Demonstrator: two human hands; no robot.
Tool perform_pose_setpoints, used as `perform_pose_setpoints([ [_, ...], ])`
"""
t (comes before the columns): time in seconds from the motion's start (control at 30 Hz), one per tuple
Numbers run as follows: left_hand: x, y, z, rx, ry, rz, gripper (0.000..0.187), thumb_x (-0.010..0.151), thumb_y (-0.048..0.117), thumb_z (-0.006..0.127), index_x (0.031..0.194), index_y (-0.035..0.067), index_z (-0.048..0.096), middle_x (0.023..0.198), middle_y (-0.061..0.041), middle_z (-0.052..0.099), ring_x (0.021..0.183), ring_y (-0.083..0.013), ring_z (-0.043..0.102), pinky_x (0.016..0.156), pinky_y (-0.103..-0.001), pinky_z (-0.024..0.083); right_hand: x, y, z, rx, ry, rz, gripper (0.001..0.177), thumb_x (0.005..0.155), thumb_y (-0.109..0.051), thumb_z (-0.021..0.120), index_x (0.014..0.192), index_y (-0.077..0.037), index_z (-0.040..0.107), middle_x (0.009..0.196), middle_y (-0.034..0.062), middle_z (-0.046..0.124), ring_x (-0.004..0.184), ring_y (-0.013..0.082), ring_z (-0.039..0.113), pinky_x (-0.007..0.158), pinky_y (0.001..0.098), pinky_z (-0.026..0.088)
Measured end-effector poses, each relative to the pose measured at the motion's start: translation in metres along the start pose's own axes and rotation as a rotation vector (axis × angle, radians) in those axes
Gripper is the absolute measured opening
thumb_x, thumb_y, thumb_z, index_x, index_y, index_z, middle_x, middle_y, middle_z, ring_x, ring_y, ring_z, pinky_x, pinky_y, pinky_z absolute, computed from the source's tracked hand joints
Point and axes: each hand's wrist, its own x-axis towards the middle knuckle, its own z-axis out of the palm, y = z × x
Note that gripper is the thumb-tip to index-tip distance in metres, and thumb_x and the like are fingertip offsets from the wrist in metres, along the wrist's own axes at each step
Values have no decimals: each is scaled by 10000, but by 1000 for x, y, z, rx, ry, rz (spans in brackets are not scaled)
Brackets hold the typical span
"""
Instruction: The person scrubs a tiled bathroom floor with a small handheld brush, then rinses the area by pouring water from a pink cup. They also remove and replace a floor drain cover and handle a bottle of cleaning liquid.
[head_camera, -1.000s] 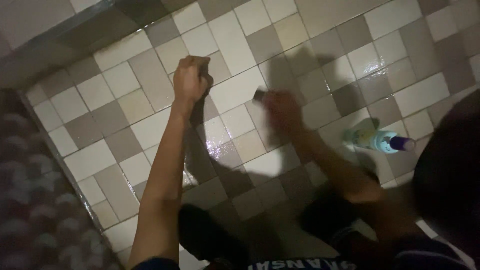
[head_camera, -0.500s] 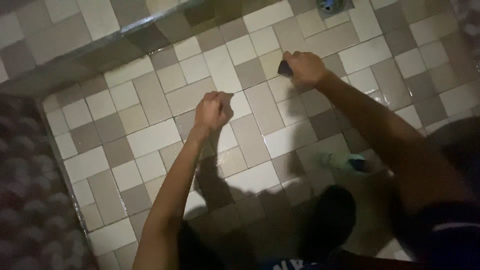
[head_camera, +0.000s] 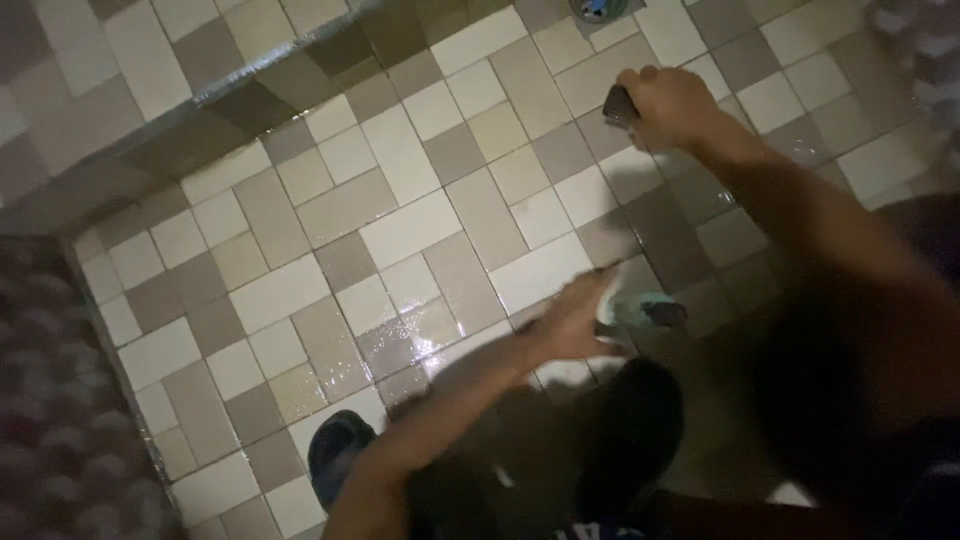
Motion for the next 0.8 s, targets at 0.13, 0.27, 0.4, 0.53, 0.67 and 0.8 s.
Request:
perform_pose_setpoints([
  [0.13, 9, 17, 33, 46, -47, -149, 1277, 701, 564, 936, 1680, 20, 322, 1650, -254, 470, 1524, -455, 441, 1250, -582, 371, 1, -4, 27, 150, -36, 96, 703, 815, -203, 796, 1472, -53, 597, 1215, 265, 752, 1056, 475, 741, 777, 596, 593],
  [0.27, 38, 50, -4, 46, 7, -152, 439, 896, 247, 665, 1278, 41, 597, 1151, -167, 603, 1174, -458, 596, 1042, -597, 483, -7, -33, 2, 514, -149, 185, 541, 969, -99, 720, 1500, -81, 619, 1294, 276, 733, 1299, 524, 674, 1109, 648, 504],
  [0.4, 39, -9, 10, -69, 162, -202, 620, 826, 380, 858, 1244, -30, 656, 1231, -290, 689, 1177, -556, 662, 1068, -674, 525, 24, -26, 75, 288, 554, -110, 237, 986, -154, 806, 1190, -88, 706, 841, 174, 722, 778, 402, 794, 626, 497, 609],
  [0.53, 21, -11, -67, -145, 267, -483, 742, 800, 474, 954, 1302, 14, 660, 1231, -235, 725, 1221, -480, 697, 1079, -586, 552, 1, -69, 106, 625, 312, 134, 496, 932, -87, 849, 1387, -28, 663, 1133, 263, 749, 1108, 499, 744, 916, 611, 597],
  [0.67, 14, -25, -158, 8, 436, -614, 654, 767, 473, 996, 1235, 112, 716, 1160, -184, 766, 1175, -435, 740, 1019, -594, 588, -17, -102, 101, 598, 278, 178, 536, 898, -175, 872, 1393, -93, 682, 1143, 187, 755, 1109, 446, 749, 960, 575, 590],
  [0.8, -30, -34, -210, 211, 595, -573, 655, 762, 246, 985, 1253, -47, 666, 1158, -326, 738, 1161, -572, 688, 1047, -667, 536, -25, -149, 65, 601, 249, 227, 358, 937, -141, 816, 1270, -29, 750, 1122, 231, 782, 1122, 480, 749, 974, 600, 587],
])
